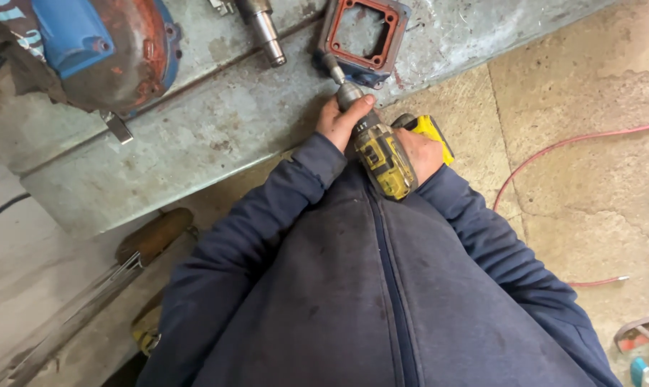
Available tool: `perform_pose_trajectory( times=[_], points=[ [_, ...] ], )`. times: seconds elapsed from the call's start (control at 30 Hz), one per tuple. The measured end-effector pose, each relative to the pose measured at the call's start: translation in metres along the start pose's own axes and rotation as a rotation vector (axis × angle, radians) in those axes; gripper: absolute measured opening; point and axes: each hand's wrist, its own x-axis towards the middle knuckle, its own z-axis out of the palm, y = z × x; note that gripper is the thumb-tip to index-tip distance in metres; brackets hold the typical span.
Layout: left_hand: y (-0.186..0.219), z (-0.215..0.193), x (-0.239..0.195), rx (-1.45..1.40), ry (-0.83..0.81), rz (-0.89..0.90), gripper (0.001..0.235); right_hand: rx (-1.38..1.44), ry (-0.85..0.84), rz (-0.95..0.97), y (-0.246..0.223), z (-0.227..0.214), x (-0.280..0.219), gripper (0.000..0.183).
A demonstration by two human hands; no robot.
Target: Cleaning a metal housing part using a bench grinder and then using a power drill on its bolt holes.
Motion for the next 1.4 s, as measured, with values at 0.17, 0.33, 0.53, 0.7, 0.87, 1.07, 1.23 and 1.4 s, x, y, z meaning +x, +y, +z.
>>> perform_pose_trajectory(
  times=[0.17, 0.33, 0.53, 0.7, 0.87, 1.07, 1.23, 1.4],
  points=[
    [-0.002, 0.003, 0.0, -0.05, 0.009, -0.024, 0.031, 0.145, -0.055, -0.022, 0.004, -0.003, 0.002, 0.028],
    [-0.009, 0.003, 0.004, -0.045, -0.029, 0.012, 0.028, 0.032, -0.047, -0.021, 0.02, 0.006, -0.008, 0.027],
    [-0.013, 0.007, 0.003, -0.087, -0.048, -0.025, 0.024, -0.035, 0.02, -0.06, 0.031, 0.013, -0.021, 0.024],
    [-0.014, 0.011, -0.005, -0.089, -0.037, -0.014, 0.023, 0.083, 0.002, -0.036, 0.007, -0.003, -0.016, 0.024],
    [-0.014, 0.016, -0.008, -0.075, -0.042, -0.06, 0.025, -0.01, 0.036, 0.003, 0.022, 0.009, -0.035, 0.025],
    [-0.018, 0.038, -0.01, -0.052, -0.033, -0.014, 0.028, 0.024, -0.005, 0.074, 0.023, -0.012, -0.048, 0.028],
    [-0.015, 0.088, -0.01, -0.237, -0.037, -0.037, 0.033, 0.082, -0.03, 0.156, 0.044, -0.057, -0.057, 0.024],
    [-0.024, 0.133, 0.001, -0.537, 0.001, -0.018, 0.037, -0.05, -0.104, -0.118, 0.052, -0.122, -0.013, 0.036]
  ],
)
